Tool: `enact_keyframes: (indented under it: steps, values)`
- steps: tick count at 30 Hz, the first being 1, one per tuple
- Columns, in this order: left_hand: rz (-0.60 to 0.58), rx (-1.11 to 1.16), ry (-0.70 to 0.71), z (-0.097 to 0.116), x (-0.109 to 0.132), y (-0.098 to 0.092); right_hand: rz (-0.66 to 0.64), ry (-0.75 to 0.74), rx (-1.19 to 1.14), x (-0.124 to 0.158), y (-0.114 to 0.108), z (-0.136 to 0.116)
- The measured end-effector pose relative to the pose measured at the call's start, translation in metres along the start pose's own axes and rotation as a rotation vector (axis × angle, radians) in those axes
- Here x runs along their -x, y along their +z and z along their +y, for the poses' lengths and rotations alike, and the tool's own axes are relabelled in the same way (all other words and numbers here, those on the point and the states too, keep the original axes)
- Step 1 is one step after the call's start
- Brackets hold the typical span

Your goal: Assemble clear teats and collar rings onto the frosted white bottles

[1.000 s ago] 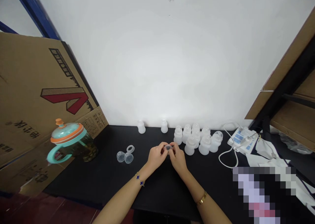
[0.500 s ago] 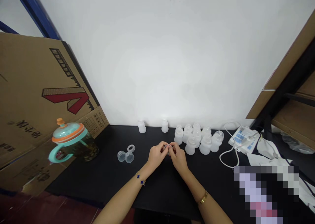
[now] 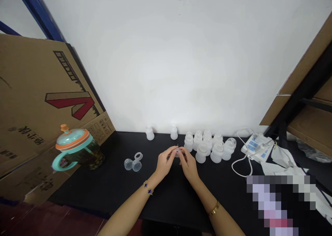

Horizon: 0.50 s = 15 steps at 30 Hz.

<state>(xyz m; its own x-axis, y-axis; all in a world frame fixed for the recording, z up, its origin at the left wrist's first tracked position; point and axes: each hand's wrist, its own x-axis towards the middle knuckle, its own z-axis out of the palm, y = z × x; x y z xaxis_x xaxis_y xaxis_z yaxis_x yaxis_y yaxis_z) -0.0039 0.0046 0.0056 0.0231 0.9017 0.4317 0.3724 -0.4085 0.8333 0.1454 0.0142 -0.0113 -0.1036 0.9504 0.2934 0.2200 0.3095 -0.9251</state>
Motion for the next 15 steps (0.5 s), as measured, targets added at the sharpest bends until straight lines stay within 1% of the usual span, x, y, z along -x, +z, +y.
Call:
enact_keyframes:
  steps: [3, 7, 10, 15]
  values:
    - [0.007, 0.166, -0.076, -0.005, -0.002, 0.002, 0.000, 0.018, -0.070, -0.002, 0.000, 0.003]
    - [0.037, 0.328, -0.128, -0.013, -0.006, 0.004, -0.007, 0.060, -0.260, -0.007, 0.001, 0.010]
    - [0.032, 0.358, -0.117, -0.017, -0.007, 0.005, -0.010, 0.086, -0.330, -0.009, 0.003, 0.013]
    - [0.006, 0.322, -0.064, -0.020, -0.007, 0.008, 0.001, 0.085, -0.324, -0.009, 0.003, 0.013]
